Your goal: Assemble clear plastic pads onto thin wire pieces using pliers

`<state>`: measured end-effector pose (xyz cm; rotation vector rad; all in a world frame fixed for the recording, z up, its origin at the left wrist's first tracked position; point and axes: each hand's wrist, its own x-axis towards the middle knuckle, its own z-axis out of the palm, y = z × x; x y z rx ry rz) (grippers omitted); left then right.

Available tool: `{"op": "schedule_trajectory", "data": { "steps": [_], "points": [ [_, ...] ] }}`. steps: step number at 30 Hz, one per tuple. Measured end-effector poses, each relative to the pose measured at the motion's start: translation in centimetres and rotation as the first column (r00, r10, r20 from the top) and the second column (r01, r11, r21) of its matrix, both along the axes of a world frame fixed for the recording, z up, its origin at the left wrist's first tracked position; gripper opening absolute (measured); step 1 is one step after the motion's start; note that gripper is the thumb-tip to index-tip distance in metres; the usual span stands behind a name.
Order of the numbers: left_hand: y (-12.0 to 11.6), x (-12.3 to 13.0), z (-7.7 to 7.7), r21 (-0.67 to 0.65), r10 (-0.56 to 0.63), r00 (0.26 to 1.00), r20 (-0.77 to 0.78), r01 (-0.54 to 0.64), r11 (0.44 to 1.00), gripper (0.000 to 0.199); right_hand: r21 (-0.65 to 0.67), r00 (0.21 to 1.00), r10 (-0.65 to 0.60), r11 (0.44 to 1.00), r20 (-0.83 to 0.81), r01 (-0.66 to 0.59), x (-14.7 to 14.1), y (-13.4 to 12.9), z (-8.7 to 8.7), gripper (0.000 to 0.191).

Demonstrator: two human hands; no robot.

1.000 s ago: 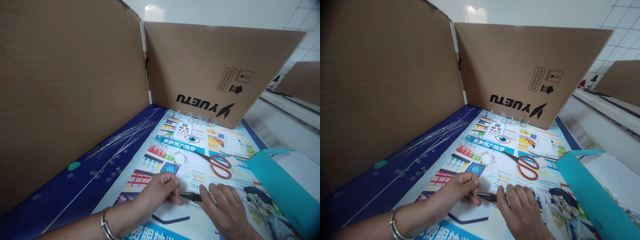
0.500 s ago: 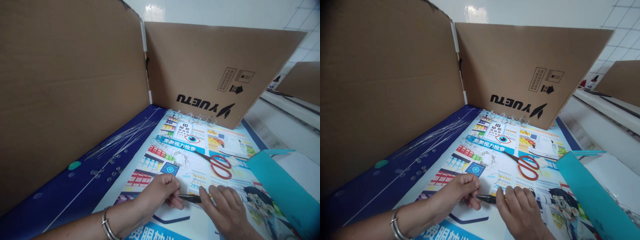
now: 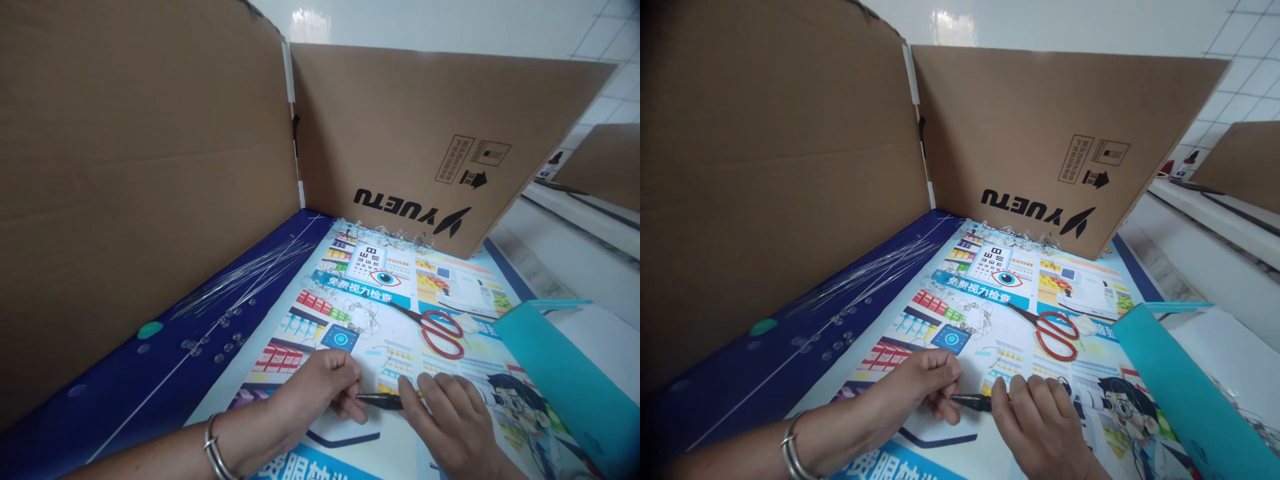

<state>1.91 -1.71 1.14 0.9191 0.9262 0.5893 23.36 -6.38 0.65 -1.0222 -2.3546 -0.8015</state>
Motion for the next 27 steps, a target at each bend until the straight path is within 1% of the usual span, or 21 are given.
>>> {"op": "schedule_trajectory", "data": {
  "steps": [5, 12, 16, 21, 27],
  "points": [
    [-0.1, 0.0, 0.4, 0.026, 0.000, 1.000, -0.010, 0.000, 1.000, 0.033, -0.006, 1.000, 0.009, 1.000, 0.001, -0.009, -0.1, -0.1, 0.2, 0.019],
    [-0.1, -0.1, 1.0, 0.094, 0.025, 1.000, -0.001, -0.025, 0.995, 0.027, -0.088, 1.000, -0.026, 0.996, 0.008, 0.027, -0.3, 0.0, 0.5, 0.017],
    [0.1, -0.1, 0.7, 0.175, 0.021, 1.000, -0.008, -0.020, 0.984, 0.025, -0.140, 0.998, -0.058, 0.989, -0.014, 0.055, -0.6, 0.2, 0.4, 0.020],
    [0.1, -0.3, 0.4, 0.294, 0.018, 0.999, -0.032, -0.008, 0.956, 0.022, -0.222, 0.995, -0.089, 0.972, -0.039, 0.078, -0.6, 0.4, -0.1, 0.026],
    [0.2, -0.5, 0.7, 0.389, 0.004, 0.997, -0.080, 0.027, 0.921, 0.022, -0.319, 0.990, -0.100, 0.946, -0.095, 0.064, -0.6, 0.3, -0.8, 0.025]
  ]
}}
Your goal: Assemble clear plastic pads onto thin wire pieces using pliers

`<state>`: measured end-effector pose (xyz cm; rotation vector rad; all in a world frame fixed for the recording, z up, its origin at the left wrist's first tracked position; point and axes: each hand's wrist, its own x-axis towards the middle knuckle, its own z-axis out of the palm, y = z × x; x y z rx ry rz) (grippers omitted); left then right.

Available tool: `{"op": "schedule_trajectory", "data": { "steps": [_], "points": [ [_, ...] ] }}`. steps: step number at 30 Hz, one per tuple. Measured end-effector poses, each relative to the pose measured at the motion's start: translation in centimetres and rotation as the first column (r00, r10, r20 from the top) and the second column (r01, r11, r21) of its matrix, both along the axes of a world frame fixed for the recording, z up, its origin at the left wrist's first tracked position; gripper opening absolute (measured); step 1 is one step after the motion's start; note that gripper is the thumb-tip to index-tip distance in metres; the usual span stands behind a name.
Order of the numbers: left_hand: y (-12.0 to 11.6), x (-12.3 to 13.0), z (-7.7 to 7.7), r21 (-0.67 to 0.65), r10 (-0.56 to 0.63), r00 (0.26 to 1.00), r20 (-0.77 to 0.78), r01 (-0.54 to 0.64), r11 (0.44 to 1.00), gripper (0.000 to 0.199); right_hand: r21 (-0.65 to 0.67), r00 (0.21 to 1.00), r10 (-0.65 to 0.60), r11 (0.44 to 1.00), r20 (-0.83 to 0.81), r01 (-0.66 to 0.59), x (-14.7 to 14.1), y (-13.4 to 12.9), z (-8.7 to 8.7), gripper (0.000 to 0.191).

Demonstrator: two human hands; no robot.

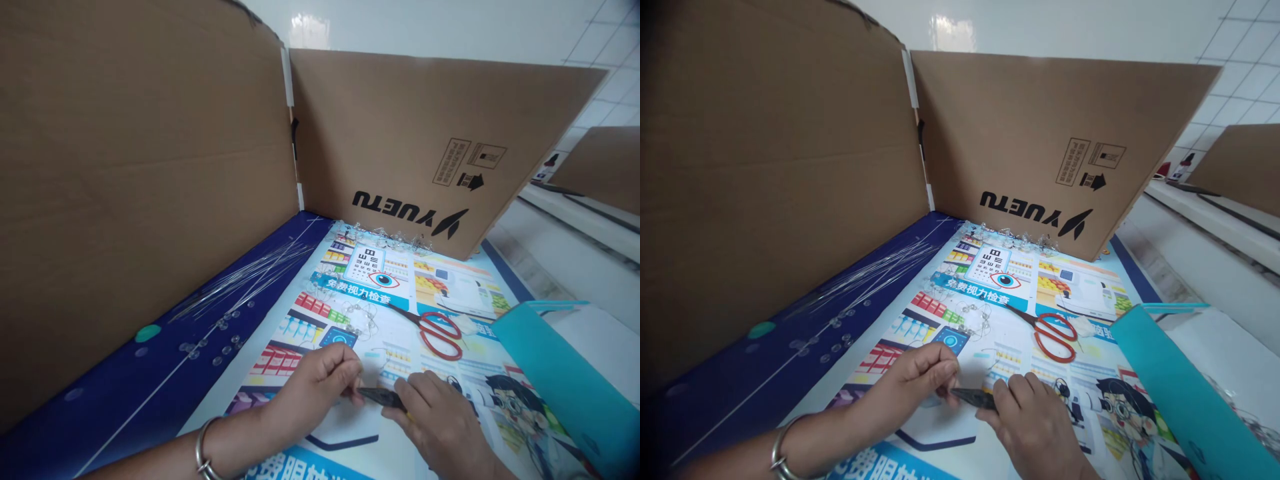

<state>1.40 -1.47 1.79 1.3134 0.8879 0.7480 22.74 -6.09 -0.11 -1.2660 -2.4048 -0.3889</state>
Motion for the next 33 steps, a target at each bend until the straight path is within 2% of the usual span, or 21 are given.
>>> {"op": "schedule_trajectory", "data": {
  "steps": [9, 13, 19, 24, 33],
  "points": [
    [0.0, -0.5, 0.2, 0.195, -0.010, 0.991, -0.136, 0.037, 0.980, 0.023, -0.183, 0.997, -0.037, 0.983, -0.071, 0.023, 0.1, -0.1, -0.6, 0.023],
    [0.0, -0.6, 0.2, 0.218, -0.015, 0.986, -0.165, 0.051, 0.975, 0.023, -0.244, 0.996, -0.039, 0.970, -0.085, 0.017, 0.2, -0.1, -0.8, 0.021],
    [0.3, -0.6, 0.5, 0.148, -0.083, 0.993, -0.088, 0.095, 0.984, 0.025, -0.177, 0.984, -0.026, 0.984, -0.176, -0.006, 0.4, 0.3, -1.2, 0.021],
    [1.0, -0.8, 0.2, 0.137, -0.024, 0.998, -0.053, 0.031, 0.990, 0.025, -0.103, 0.977, -0.038, 0.995, -0.211, 0.017, 0.6, 0.5, -1.3, 0.021],
    [1.8, -0.8, -1.4, -0.035, 0.009, 1.000, -0.005, -0.010, 0.999, 0.023, -0.169, 0.981, -0.093, 0.984, -0.168, 0.064, 0.6, 0.5, -1.2, 0.021]
  ]
}}
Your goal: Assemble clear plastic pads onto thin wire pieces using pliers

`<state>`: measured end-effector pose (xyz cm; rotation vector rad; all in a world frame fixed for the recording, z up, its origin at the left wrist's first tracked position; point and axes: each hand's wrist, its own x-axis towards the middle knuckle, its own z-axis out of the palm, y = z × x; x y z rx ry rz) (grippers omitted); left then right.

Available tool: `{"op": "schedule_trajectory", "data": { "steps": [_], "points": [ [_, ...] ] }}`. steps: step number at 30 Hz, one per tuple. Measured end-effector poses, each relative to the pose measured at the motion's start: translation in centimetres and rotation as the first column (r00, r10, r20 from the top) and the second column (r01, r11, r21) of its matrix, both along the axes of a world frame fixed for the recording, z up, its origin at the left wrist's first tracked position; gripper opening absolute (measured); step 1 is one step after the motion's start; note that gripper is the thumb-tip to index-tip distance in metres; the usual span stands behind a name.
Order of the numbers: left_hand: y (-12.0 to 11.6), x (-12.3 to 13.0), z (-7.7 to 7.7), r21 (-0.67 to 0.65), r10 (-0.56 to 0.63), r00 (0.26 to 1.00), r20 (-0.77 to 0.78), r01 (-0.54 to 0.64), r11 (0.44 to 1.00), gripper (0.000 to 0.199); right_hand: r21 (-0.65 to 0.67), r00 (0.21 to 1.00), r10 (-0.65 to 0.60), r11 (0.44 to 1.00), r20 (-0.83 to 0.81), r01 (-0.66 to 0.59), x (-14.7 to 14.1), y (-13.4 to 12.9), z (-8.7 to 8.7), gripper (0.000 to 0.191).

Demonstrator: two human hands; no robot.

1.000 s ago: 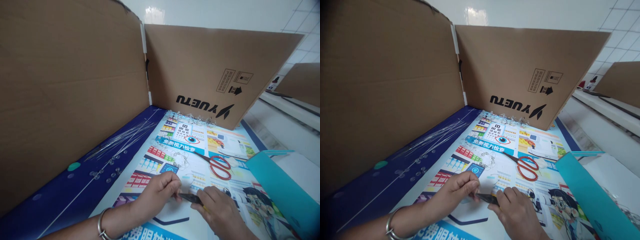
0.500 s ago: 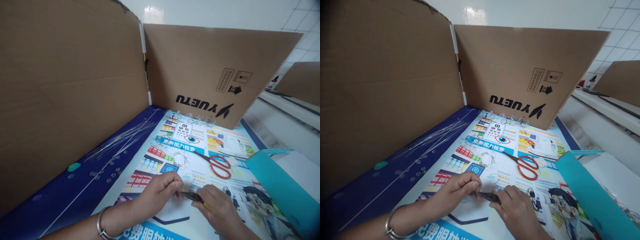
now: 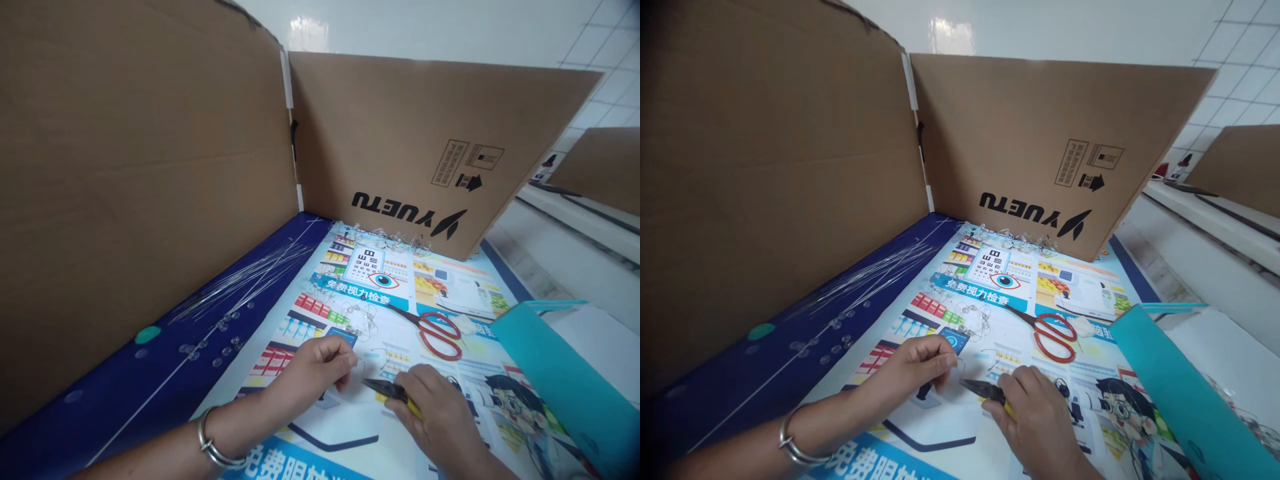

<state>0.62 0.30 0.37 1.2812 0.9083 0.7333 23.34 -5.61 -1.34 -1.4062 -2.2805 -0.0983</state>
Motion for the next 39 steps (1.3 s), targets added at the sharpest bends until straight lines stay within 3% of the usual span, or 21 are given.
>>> {"op": "schedule_trajectory", "data": {
  "steps": [5, 12, 17, 22, 39],
  "points": [
    [-0.3, 0.4, 0.1, -0.100, 0.050, 0.999, 0.012, -0.048, 0.994, 0.024, 0.149, 0.998, -0.024, 0.989, 0.051, 0.016, 0.0, 0.1, 1.2, 0.023],
    [-1.4, 1.0, 0.4, -0.198, 0.037, 0.997, 0.062, -0.025, 0.980, 0.027, 0.406, 0.964, 0.014, 0.905, 0.264, -0.124, -0.8, -0.6, 2.4, 0.021],
    [-1.6, 1.1, 0.2, -0.246, 0.027, 0.998, 0.058, -0.012, 0.969, 0.028, 0.411, 0.910, 0.013, 0.890, 0.414, -0.199, -0.6, -1.1, 2.1, 0.024],
    [-1.7, 1.1, -0.1, -0.269, 0.008, 0.997, 0.072, 0.011, 0.963, 0.031, 0.495, 0.941, -0.002, 0.851, 0.339, -0.176, -1.1, -1.0, 2.2, 0.026],
    [-1.7, 1.3, -0.5, -0.266, -0.057, 0.998, 0.014, 0.059, 0.962, 0.030, 0.459, 0.937, 0.062, 0.859, 0.343, -0.225, -1.5, -1.1, 2.9, 0.030]
  ]
}}
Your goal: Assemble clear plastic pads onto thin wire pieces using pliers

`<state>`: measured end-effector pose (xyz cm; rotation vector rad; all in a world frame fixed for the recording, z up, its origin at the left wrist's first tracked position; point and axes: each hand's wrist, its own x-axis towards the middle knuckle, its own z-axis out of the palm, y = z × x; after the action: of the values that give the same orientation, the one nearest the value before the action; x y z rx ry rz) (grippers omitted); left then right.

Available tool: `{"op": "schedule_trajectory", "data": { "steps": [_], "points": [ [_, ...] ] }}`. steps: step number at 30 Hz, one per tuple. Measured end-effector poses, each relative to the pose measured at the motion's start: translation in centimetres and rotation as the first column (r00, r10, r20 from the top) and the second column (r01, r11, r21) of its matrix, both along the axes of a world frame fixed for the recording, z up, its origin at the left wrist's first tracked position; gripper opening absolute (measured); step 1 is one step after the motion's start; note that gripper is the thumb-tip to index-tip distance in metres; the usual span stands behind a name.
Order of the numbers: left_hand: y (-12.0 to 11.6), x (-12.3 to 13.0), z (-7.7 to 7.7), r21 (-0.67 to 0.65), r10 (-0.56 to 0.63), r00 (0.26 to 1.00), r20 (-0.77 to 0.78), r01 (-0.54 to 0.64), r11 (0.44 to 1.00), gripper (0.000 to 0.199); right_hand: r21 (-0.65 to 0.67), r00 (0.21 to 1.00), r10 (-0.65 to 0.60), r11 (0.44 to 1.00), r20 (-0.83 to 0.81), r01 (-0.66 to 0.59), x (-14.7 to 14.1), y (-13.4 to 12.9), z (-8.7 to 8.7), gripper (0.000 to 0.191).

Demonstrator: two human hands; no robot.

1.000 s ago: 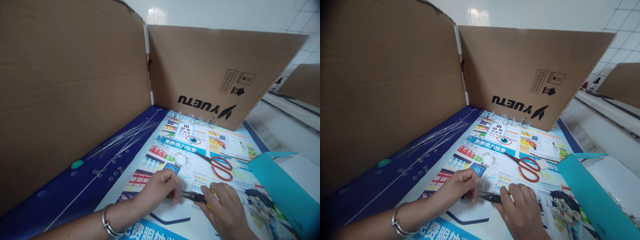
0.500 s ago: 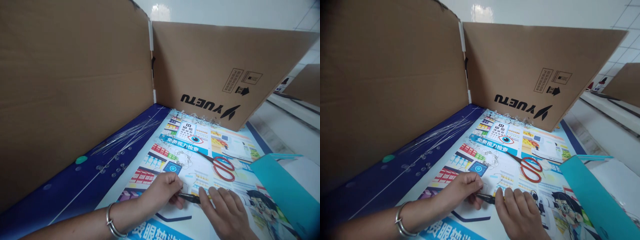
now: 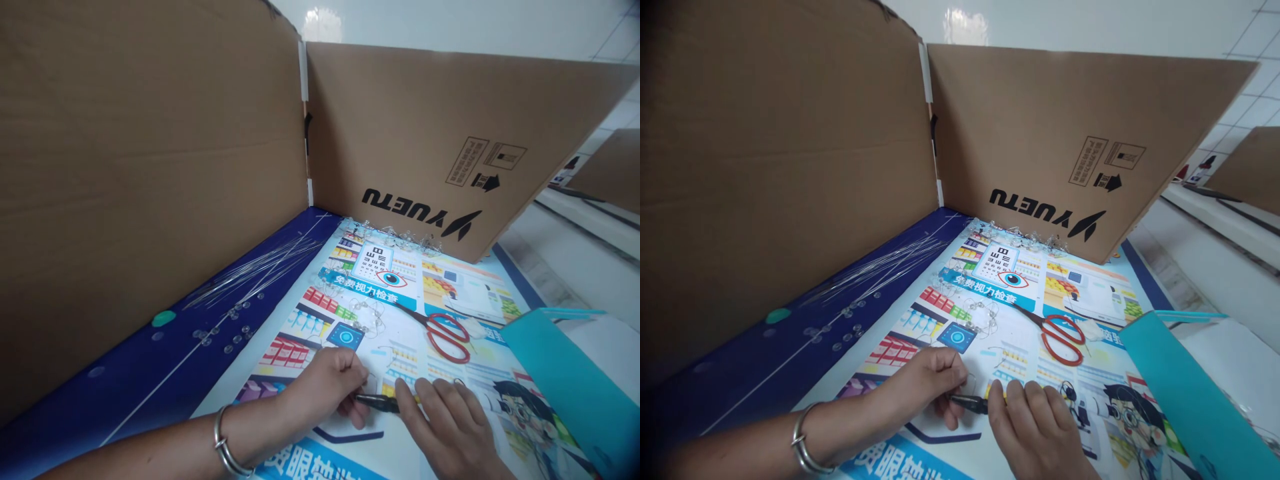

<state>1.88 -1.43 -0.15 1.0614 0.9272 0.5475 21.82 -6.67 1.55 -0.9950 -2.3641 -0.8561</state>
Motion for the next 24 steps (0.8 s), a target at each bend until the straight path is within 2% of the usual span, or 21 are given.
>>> {"op": "schedule_trajectory", "data": {
  "steps": [12, 19, 24],
  "points": [
    [-0.04, 0.00, -0.29, -0.047, -0.006, 1.000, -0.005, 0.006, 0.999, 0.026, -0.023, 1.000, 0.010, 1.000, -0.014, -0.011, -0.02, -0.02, -0.11, 0.030],
    [-0.10, 0.16, 0.18, -0.096, -0.012, 1.000, -0.018, 0.010, 0.995, 0.021, -0.018, 1.000, 0.020, 1.000, -0.021, -0.020, 0.00, -0.01, -0.11, 0.028],
    [-0.25, 0.18, -0.08, -0.084, -0.021, 0.999, -0.037, 0.018, 0.996, 0.022, -0.020, 1.000, 0.023, 1.000, -0.013, -0.023, -0.05, 0.16, -0.16, 0.028]
  ]
}}
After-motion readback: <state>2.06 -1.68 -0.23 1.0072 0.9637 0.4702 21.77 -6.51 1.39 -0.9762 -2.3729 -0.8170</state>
